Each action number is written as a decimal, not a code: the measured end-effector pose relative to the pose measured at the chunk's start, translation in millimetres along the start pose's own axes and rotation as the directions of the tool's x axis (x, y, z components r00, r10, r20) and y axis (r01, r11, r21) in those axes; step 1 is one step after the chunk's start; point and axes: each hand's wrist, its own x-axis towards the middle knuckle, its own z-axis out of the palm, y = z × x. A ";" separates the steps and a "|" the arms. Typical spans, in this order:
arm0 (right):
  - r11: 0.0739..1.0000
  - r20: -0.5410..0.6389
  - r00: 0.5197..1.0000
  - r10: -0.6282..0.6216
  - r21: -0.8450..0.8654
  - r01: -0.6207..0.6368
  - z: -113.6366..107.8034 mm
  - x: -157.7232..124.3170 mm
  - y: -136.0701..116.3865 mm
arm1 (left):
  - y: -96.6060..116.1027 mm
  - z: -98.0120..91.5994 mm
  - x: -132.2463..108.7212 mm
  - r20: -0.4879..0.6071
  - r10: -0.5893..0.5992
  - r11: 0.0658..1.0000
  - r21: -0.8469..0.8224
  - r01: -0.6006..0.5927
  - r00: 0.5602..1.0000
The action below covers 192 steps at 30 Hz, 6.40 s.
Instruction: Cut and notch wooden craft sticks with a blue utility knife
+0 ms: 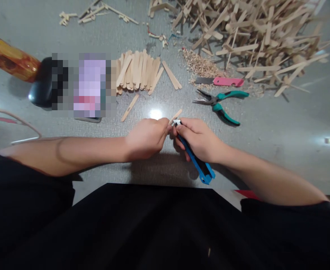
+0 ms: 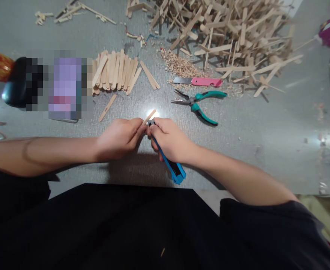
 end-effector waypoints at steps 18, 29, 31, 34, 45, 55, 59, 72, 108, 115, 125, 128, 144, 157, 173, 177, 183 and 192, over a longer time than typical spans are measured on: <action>0.955 0.241 0.944 -0.226 0.246 0.166 -25.0 11.6 17.7 | -15.9 -3.2 -4.4 -0.058 0.038 0.695 -0.716 -0.068 0.998; 0.921 0.270 0.926 -0.265 0.357 0.159 -27.2 15.6 20.0 | -21.7 0.2 0.4 -0.031 0.102 0.436 -0.897 -0.072 0.994; 0.918 0.276 0.925 -0.262 0.367 0.151 -28.3 16.1 19.7 | -23.1 1.2 1.4 -0.013 0.105 0.415 -0.908 -0.055 0.994; 0.912 0.280 0.922 -0.266 0.384 0.147 -29.2 16.9 19.6 | -24.5 1.8 2.5 -0.009 0.110 0.402 -0.914 -0.053 0.994; 0.952 0.069 0.973 -0.220 0.234 0.199 -12.8 10.3 19.1 | -18.2 -2.0 -1.8 -0.065 -0.003 0.720 -0.693 -0.043 0.998; 0.958 0.015 0.981 -0.191 0.222 0.183 -9.1 8.0 20.8 | -20.4 -1.6 -3.7 -0.043 0.046 0.745 -0.664 -0.063 0.998; 0.951 0.006 0.974 -0.224 0.220 0.218 -10.2 9.4 22.6 | -23.2 4.6 -6.1 -0.010 0.042 0.692 -0.721 -0.037 0.999; 0.972 0.023 0.982 -0.187 0.150 0.182 -10.2 8.9 19.7 | -30.2 15.2 -5.8 0.051 0.032 0.542 -0.840 0.026 0.998; 0.984 -0.020 0.996 -0.091 -0.154 0.087 -8.0 11.0 8.6 | -27.4 18.6 -4.5 -0.095 0.054 0.857 -0.506 -0.095 0.994; 0.998 0.137 0.989 0.062 0.003 -0.063 -13.4 8.7 2.8 | -20.6 11.2 -3.7 0.020 -0.020 0.878 -0.478 0.027 1.000; 0.999 0.162 0.985 0.050 0.010 -0.052 -17.7 11.5 -2.4 | -23.5 12.5 -6.5 0.014 -0.011 0.849 -0.527 0.016 1.000; 0.996 0.211 0.978 -0.009 0.092 -0.011 -21.9 13.4 0.3 | -31.8 17.8 -8.4 0.012 0.042 0.793 -0.609 -0.026 0.999; 0.915 0.264 0.927 -0.268 0.371 0.160 -21.9 15.2 18.6 | -34.8 34.2 -3.1 -0.099 0.127 0.364 -0.921 -0.140 0.987; 0.937 0.089 0.966 -0.243 0.277 0.210 -12.2 11.8 18.0 | -27.5 24.0 -1.0 -0.065 0.114 0.306 -0.947 -0.097 0.991; 0.963 0.018 0.964 -0.267 0.055 0.266 -5.8 6.2 19.9 | -28.2 22.3 -1.4 -0.075 0.099 0.353 -0.930 -0.106 0.992; 0.971 -0.005 0.975 -0.223 0.084 0.222 -5.0 5.7 20.3 | -29.2 25.7 -4.2 -0.127 0.089 0.402 -0.903 -0.152 0.988; 0.979 0.004 0.979 -0.202 0.034 0.202 -4.2 5.9 19.4 | -32.1 29.0 -7.2 -0.089 0.064 0.470 -0.876 -0.109 0.994; 0.981 0.009 0.981 -0.196 0.004 0.196 -4.7 5.1 14.9 | -31.6 29.6 -5.2 -0.131 0.093 0.419 -0.894 -0.158 0.987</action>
